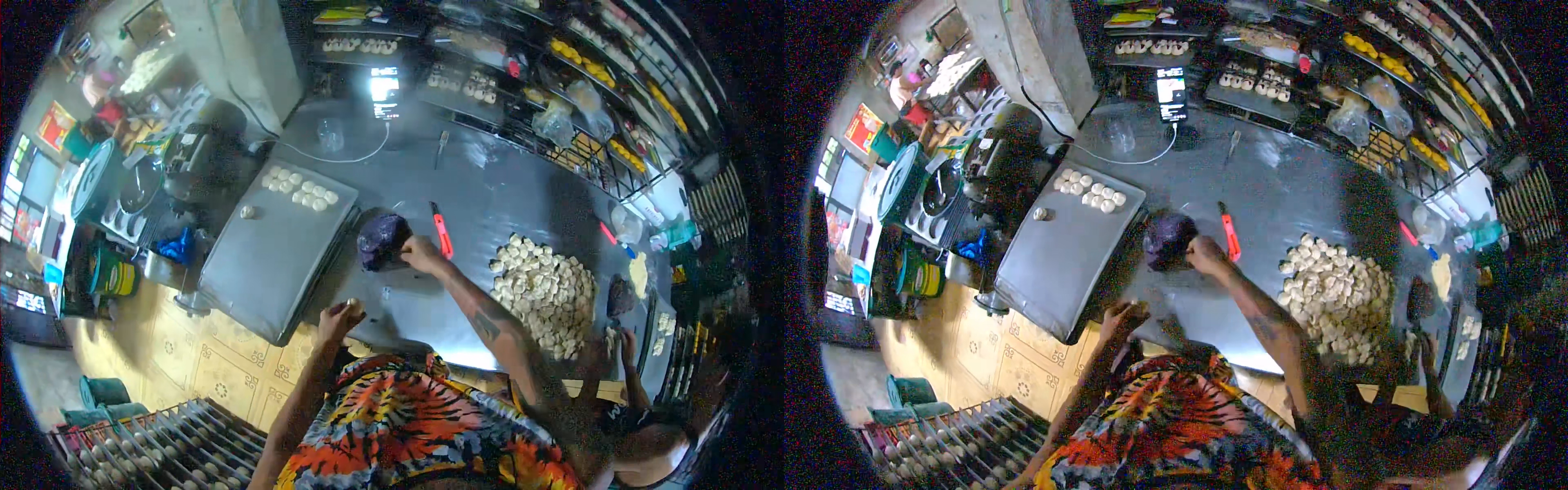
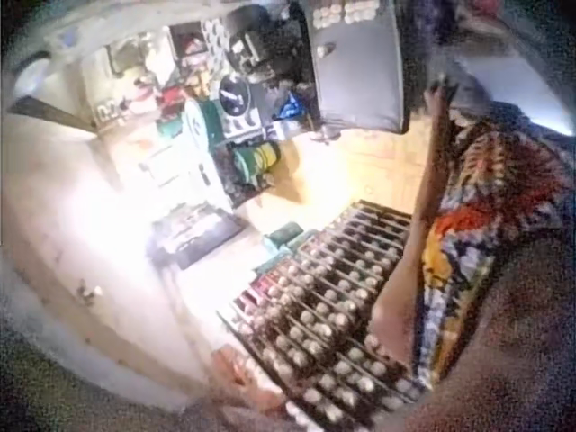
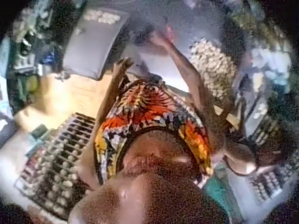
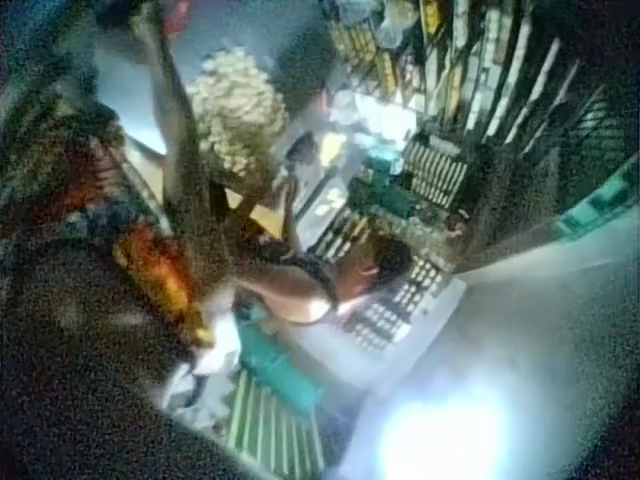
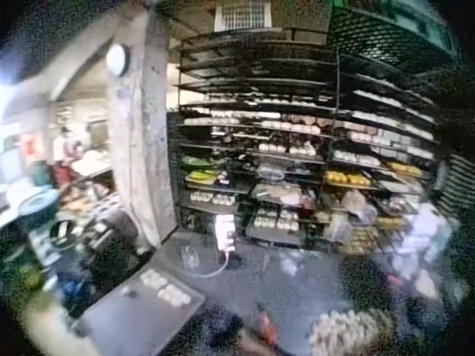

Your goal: Preparing and shaping small dough pieces into balls on a metal tray.

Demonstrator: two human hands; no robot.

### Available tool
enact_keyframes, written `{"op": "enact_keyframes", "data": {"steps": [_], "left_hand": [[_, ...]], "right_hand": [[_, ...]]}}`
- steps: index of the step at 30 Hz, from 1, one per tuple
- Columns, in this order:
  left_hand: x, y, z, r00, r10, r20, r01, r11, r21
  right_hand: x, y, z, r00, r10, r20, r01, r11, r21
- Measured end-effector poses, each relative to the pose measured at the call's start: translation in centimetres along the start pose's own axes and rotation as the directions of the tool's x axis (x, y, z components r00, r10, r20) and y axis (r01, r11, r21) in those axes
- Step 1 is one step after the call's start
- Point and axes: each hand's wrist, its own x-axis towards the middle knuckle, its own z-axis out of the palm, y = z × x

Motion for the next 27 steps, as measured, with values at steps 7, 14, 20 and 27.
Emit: {"op": "enact_keyframes", "data": {"steps": [7, 14, 20, 27], "left_hand": [[3.7, 1.7, -0.2, 0.961, 0.008, 0.277, -0.100, 0.942, 0.320], [8.3, 1.2, -3.0, 0.896, 0.026, 0.444, -0.209, 0.906, 0.369], [9.1, 1.0, -2.6, 0.851, 0.051, 0.523, -0.294, 0.872, 0.392], [5.2, 1.9, 2.2, 0.854, 0.244, 0.459, -0.493, 0.660, 0.567]], "right_hand": [[-7.9, -9.1, 10.0, 0.918, -0.083, -0.388, 0.061, 0.996, -0.068], [-9.2, -10.6, 12.9, 0.847, 0.216, -0.486, 0.021, 0.899, 0.437], [-8.7, -9.1, 13.7, 0.897, 0.262, -0.356, 0.060, 0.726, 0.685], [-9.7, -8.1, 10.8, 0.861, 0.046, -0.506, 0.108, 0.957, 0.269]]}}
